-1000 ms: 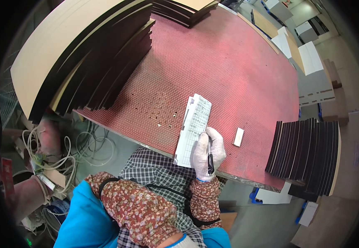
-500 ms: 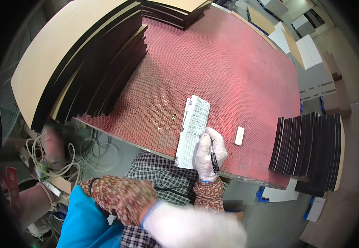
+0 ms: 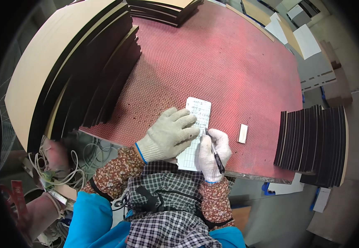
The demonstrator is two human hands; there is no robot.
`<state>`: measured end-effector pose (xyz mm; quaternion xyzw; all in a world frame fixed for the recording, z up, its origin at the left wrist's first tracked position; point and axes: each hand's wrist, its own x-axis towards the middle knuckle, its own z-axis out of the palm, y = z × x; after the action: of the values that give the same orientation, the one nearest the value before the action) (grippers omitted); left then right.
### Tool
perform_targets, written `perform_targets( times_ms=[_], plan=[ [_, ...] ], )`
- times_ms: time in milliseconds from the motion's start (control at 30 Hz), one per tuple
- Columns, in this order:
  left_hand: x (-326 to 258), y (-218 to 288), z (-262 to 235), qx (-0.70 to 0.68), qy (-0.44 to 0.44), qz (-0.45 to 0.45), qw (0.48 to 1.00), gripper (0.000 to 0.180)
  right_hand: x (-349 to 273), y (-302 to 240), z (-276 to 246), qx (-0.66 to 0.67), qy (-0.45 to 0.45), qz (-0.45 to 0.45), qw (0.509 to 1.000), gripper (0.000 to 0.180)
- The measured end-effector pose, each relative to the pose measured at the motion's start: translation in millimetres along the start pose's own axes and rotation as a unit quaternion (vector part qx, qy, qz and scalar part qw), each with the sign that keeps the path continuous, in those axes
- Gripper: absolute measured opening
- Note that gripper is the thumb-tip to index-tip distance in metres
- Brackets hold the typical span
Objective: The recorder writes production notes in a notebook and then sorts and inspects wood panels at a workbench.
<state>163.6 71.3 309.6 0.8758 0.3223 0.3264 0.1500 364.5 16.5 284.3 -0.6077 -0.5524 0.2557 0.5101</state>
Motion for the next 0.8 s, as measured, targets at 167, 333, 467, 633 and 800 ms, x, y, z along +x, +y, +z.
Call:
perform_targets(
  times_ms=[167, 333, 467, 633, 800],
  plan=[
    [0, 1, -3, 0.008, -0.035, -0.001, 0.999, 0.032, -1, -6, -1, 0.016, -0.01, 0.035, 0.999, 0.021],
    [-1, 3, -1, 0.031, -0.05, -0.014, 0.998, 0.035, 1, -8, 0, 0.01, -0.019, 0.019, 1.0, 0.02],
    [-1, 3, 1, 0.036, -0.038, -0.011, 0.999, 0.035, 1, -15, 2, 0.038, -0.023, 0.029, 0.999, 0.02],
    [-1, 3, 4, 0.034, -0.039, -0.015, 0.999, 0.034, 2, -11, 1, 0.031, -0.024, 0.022, 0.999, 0.021],
    [-3, 3, 3, 0.037, -0.007, -0.012, 0.999, 0.025, 4, -16, 2, -0.013, -0.034, 0.027, 0.999, 0.019]
  ],
)
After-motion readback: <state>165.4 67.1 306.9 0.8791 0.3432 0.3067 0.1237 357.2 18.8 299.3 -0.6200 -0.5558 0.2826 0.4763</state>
